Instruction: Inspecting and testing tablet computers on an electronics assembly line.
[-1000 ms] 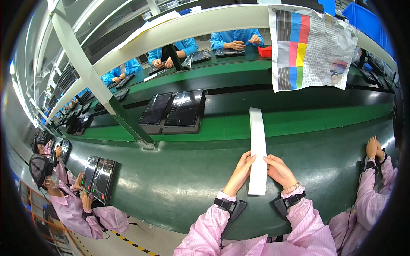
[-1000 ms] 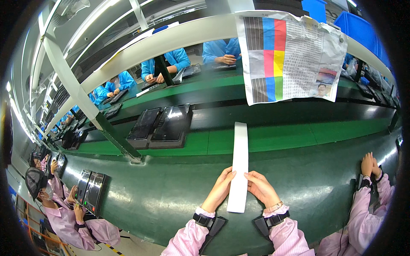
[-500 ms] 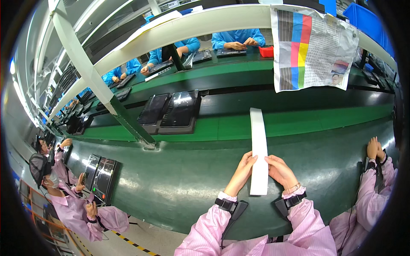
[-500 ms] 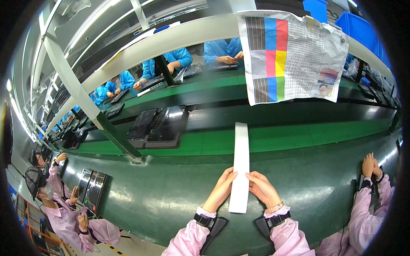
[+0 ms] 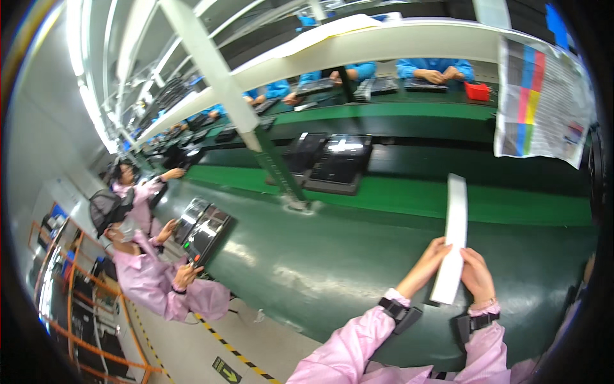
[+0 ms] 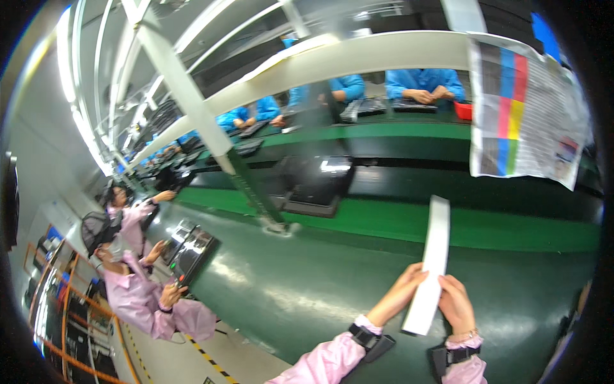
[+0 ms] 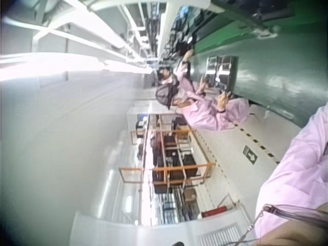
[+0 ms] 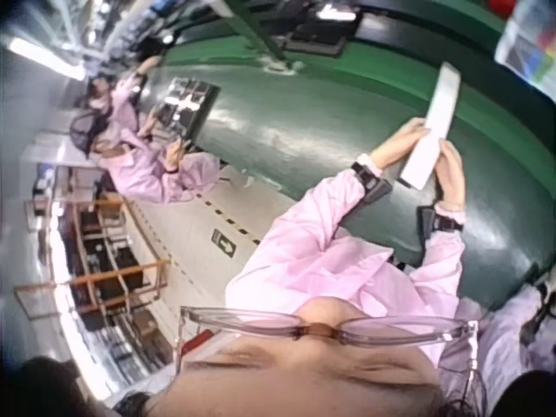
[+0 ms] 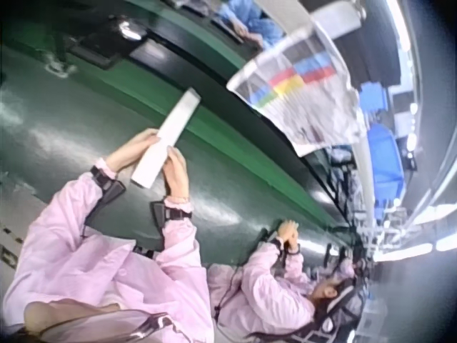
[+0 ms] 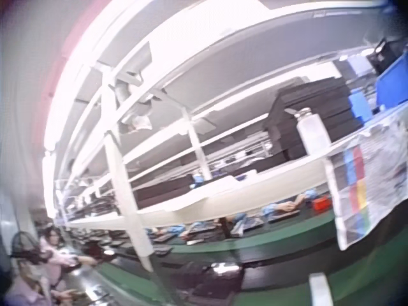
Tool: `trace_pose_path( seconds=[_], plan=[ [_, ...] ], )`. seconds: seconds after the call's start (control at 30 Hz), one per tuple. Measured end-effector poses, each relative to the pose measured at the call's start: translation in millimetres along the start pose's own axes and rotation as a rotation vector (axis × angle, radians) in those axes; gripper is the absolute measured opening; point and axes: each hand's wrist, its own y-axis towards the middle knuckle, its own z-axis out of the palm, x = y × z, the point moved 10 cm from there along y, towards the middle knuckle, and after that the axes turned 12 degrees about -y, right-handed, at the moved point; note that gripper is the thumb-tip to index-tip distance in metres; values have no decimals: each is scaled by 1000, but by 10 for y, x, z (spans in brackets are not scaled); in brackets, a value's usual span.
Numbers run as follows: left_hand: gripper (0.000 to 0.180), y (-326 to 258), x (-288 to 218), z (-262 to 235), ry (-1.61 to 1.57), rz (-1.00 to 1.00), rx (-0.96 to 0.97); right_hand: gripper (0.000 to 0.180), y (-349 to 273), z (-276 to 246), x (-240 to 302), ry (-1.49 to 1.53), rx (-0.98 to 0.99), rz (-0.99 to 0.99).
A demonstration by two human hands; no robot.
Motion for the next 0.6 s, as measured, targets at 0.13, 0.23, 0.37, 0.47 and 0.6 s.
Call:
trace_pose_path(
  seconds=[0.13, 0.23, 0.37, 0.47, 0.6],
  plan=[
    [49, 32, 87, -48, -15, -5, 11, 14, 4, 23, 18, -40, 21, -34],
    [51, 54, 83, 39, -39, -2, 61, 13, 1, -20, 38, -35, 20, -50],
    [51, 70, 105, 39, -89, -18, 67, 15, -1, 44, 79, -48, -9, -66],
    [52, 55, 63, 41, -77, 2, 63, 17, 2, 84, 98, -72, 23, -75],
    [52, -15, 17, 106, -90, -36, 74, 20, -37, 121, 111, -85, 17, -77]
  ],
)
